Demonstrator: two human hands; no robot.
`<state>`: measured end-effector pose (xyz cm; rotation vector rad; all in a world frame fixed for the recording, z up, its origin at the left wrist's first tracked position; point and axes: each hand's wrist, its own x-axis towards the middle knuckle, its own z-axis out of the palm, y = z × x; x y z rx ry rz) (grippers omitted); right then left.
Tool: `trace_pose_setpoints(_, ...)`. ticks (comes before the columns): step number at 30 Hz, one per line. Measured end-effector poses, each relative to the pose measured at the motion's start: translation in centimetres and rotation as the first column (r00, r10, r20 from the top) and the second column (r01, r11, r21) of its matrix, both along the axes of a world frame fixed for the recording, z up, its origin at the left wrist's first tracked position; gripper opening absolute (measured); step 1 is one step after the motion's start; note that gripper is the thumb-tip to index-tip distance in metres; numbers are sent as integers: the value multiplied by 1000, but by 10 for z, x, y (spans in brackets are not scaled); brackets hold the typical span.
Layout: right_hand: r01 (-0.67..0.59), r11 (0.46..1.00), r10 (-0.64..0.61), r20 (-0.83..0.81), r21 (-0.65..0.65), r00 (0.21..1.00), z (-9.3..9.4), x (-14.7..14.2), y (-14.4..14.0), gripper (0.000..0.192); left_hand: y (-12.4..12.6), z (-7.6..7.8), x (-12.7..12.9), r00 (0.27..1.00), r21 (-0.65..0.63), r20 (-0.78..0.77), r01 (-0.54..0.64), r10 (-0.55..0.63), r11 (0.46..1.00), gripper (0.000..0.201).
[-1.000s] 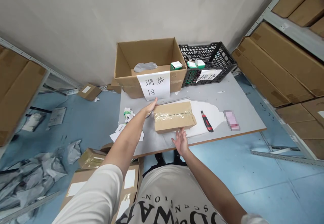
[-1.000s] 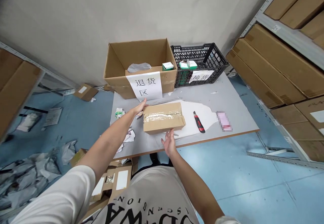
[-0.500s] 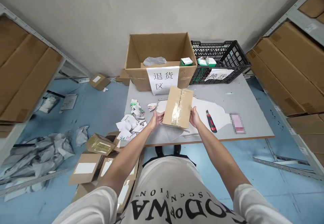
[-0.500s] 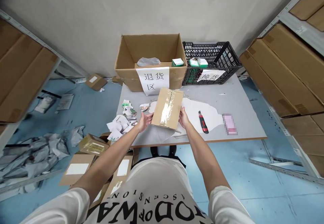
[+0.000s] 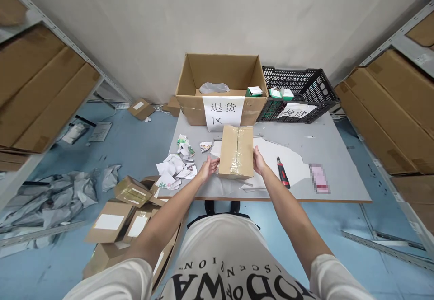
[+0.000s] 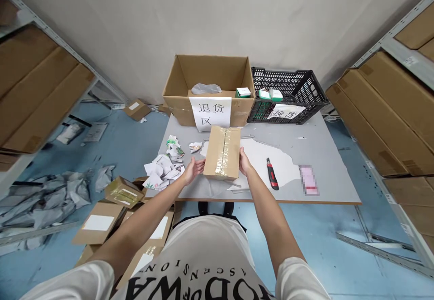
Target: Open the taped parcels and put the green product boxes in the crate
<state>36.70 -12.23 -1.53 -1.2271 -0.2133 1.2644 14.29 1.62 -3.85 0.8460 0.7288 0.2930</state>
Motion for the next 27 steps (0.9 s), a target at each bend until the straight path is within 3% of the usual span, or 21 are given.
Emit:
trace_pose_setpoints(9, 59, 998, -59, 23, 13, 998, -13, -12, -9, 64, 25, 3, 7, 979, 124, -196, 77, -52, 989, 76)
trace_pose_setpoints(12, 222, 973, -215, 115, -61, 970, -19, -21, -23, 69, 44, 3, 21, 970, 233, -243, 72, -13, 970, 75)
trace_pose_setpoints(16, 498, 860, -479, 159, -114, 863, -35, -69, -63, 73, 88, 15, 64, 977, 348, -212, 66, 9, 935, 71)
trace_pose_setpoints(18, 549, 823, -541, 91, -149, 836, -42, -105, -82, 71, 108, 21, 90, 982, 368, -187, 102, -34, 924, 72)
trace_pose_setpoints(22, 501, 846, -533, -225, -185, 816, -43, -161, -92, 68, 133, 25, 130, 980, 398, -149, 178, -128, 900, 79)
trace_pose_setpoints(27, 599, 785, -609, -377, -160, 698, -15, -164, -61, 63, 143, 17, 149, 963, 371, -177, 256, -203, 893, 84)
